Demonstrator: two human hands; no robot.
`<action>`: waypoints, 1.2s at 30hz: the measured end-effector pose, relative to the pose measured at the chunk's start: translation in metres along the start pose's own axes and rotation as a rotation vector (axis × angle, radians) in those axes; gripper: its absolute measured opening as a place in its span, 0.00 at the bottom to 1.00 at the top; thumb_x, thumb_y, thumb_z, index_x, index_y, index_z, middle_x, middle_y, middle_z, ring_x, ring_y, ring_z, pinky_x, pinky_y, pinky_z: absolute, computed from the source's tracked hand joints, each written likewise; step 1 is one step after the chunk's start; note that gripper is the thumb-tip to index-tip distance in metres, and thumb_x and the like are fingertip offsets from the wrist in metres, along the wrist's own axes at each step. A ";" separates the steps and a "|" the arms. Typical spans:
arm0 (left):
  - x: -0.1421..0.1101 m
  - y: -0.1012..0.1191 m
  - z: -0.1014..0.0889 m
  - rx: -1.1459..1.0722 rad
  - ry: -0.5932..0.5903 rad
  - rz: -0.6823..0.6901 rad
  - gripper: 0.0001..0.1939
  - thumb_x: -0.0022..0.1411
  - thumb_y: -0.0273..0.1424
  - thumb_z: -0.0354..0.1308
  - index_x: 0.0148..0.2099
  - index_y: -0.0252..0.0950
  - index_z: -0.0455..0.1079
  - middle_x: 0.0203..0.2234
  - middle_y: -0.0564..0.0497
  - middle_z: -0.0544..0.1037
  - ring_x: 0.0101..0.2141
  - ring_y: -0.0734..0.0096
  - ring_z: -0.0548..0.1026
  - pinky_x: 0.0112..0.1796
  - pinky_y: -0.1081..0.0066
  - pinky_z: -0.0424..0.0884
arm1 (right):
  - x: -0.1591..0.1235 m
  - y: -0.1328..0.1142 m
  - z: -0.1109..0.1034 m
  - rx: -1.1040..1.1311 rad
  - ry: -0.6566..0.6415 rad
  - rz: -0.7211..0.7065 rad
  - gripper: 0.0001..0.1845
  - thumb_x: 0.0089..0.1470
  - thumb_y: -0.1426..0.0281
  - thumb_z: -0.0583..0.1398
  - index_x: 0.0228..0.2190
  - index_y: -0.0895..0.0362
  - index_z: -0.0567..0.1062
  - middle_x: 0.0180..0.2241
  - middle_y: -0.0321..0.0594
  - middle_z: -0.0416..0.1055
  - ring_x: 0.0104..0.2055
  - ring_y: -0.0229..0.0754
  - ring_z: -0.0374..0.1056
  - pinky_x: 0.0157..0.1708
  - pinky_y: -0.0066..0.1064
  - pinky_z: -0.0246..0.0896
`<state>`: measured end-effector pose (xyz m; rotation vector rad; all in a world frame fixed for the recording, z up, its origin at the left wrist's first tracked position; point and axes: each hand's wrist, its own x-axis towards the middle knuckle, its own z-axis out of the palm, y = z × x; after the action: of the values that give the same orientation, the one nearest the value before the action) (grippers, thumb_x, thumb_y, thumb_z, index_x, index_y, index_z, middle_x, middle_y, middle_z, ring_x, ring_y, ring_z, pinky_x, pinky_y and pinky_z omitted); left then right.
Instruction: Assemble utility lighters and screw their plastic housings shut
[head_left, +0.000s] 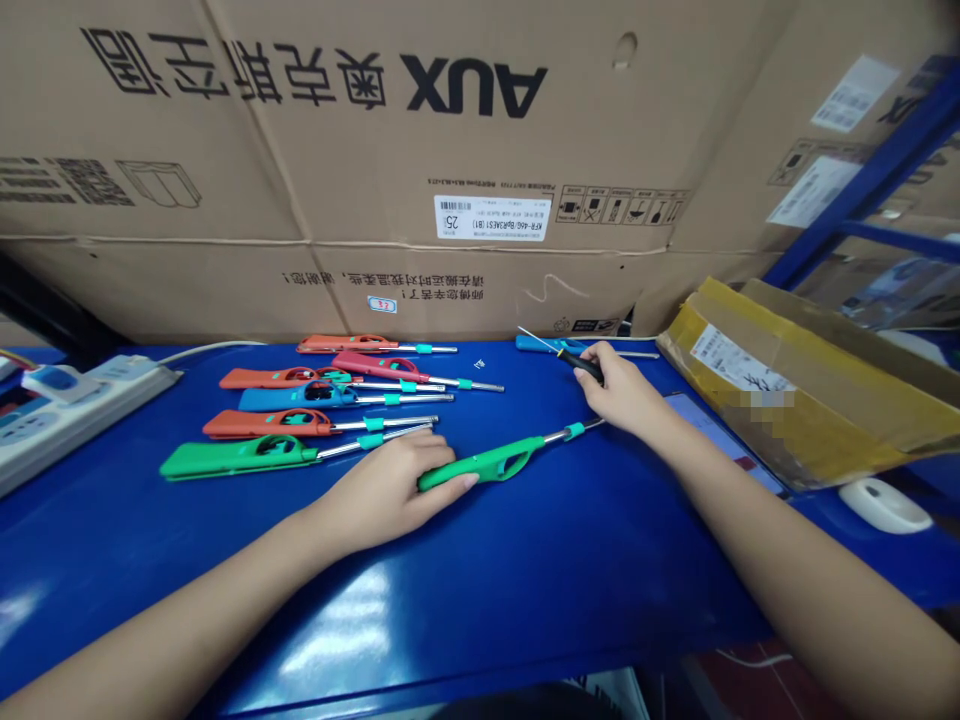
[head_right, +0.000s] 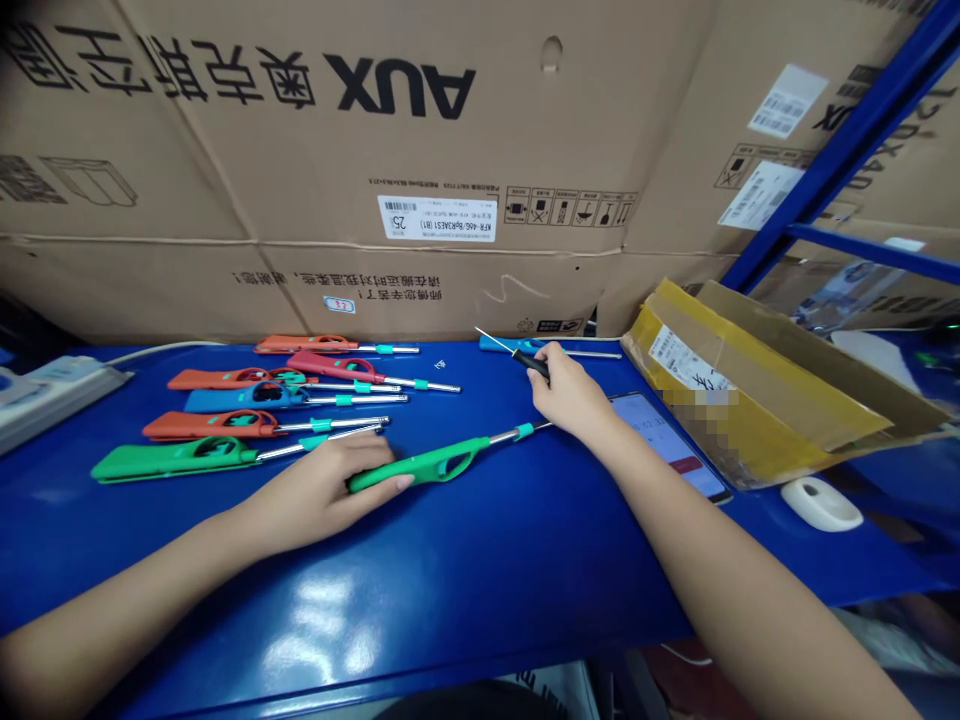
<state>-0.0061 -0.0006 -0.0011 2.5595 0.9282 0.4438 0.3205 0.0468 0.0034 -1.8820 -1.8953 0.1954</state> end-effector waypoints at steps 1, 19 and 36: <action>0.001 -0.003 0.002 -0.002 0.020 -0.007 0.18 0.74 0.42 0.51 0.36 0.36 0.71 0.30 0.51 0.72 0.35 0.66 0.72 0.37 0.68 0.67 | -0.001 -0.001 -0.001 0.007 0.015 -0.001 0.11 0.60 0.65 0.55 0.43 0.54 0.67 0.34 0.45 0.75 0.32 0.49 0.69 0.28 0.33 0.55; 0.032 0.000 -0.008 0.032 0.154 -0.005 0.18 0.70 0.43 0.57 0.54 0.37 0.76 0.46 0.46 0.78 0.49 0.61 0.74 0.55 0.61 0.69 | -0.018 -0.031 -0.011 0.142 0.036 -0.020 0.15 0.61 0.59 0.55 0.46 0.52 0.72 0.34 0.40 0.78 0.27 0.43 0.69 0.27 0.31 0.56; 0.157 -0.078 -0.025 0.060 -0.065 -0.423 0.16 0.71 0.38 0.59 0.57 0.36 0.71 0.54 0.44 0.74 0.49 0.59 0.76 0.49 0.56 0.77 | -0.020 -0.027 -0.021 0.012 0.054 -0.001 0.16 0.63 0.61 0.54 0.50 0.52 0.71 0.36 0.42 0.80 0.33 0.49 0.72 0.28 0.31 0.52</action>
<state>0.0564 0.1649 0.0114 2.3205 1.4303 0.2090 0.3036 0.0211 0.0289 -1.8602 -1.8551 0.1533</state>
